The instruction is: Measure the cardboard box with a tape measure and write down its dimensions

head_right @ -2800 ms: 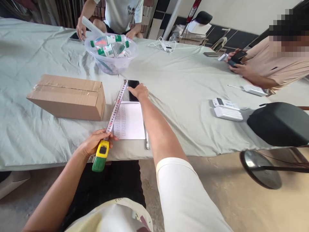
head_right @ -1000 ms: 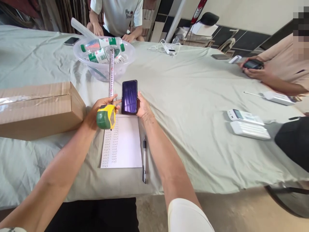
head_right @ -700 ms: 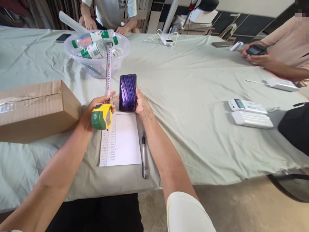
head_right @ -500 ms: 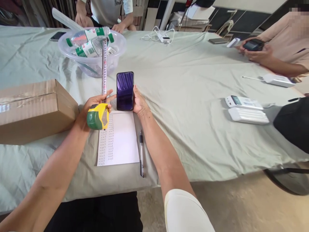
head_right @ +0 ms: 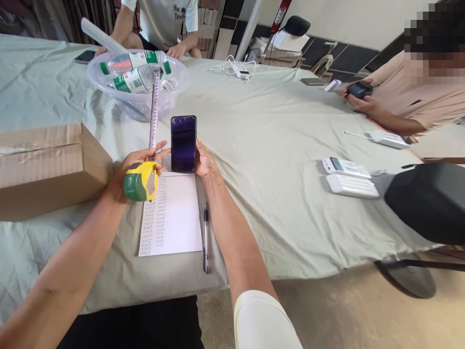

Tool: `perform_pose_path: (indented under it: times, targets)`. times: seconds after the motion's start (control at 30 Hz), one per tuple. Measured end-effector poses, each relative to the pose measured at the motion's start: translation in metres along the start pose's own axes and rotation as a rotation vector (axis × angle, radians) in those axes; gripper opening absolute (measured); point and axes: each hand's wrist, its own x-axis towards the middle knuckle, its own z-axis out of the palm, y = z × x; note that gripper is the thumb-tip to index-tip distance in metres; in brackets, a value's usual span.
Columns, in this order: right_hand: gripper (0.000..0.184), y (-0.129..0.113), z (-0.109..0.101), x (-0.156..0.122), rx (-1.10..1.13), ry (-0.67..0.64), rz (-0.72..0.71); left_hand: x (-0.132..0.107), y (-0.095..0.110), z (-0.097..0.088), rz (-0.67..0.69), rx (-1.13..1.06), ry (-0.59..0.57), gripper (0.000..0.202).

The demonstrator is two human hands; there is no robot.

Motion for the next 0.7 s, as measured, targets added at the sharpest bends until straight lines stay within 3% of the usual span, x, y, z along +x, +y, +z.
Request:
perform_pose_path:
  times: [0.23,0.43,0.7]
  targets:
    - [0.017,-0.0061,0.0076,-0.0050,0.042,-0.001,-0.061,0.0006,-0.0017,-0.0013,0.002,0.010,-0.018,0.048]
    - [0.017,-0.0078,0.0058,-0.0060,0.055,0.054,-0.058,-0.0003,-0.0029,0.0011,0.001,0.023,-0.010,0.049]
    - [0.022,-0.0099,0.0097,-0.0066,0.096,0.014,-0.024,-0.0022,-0.0032,0.0003,0.010,0.042,-0.018,0.050]
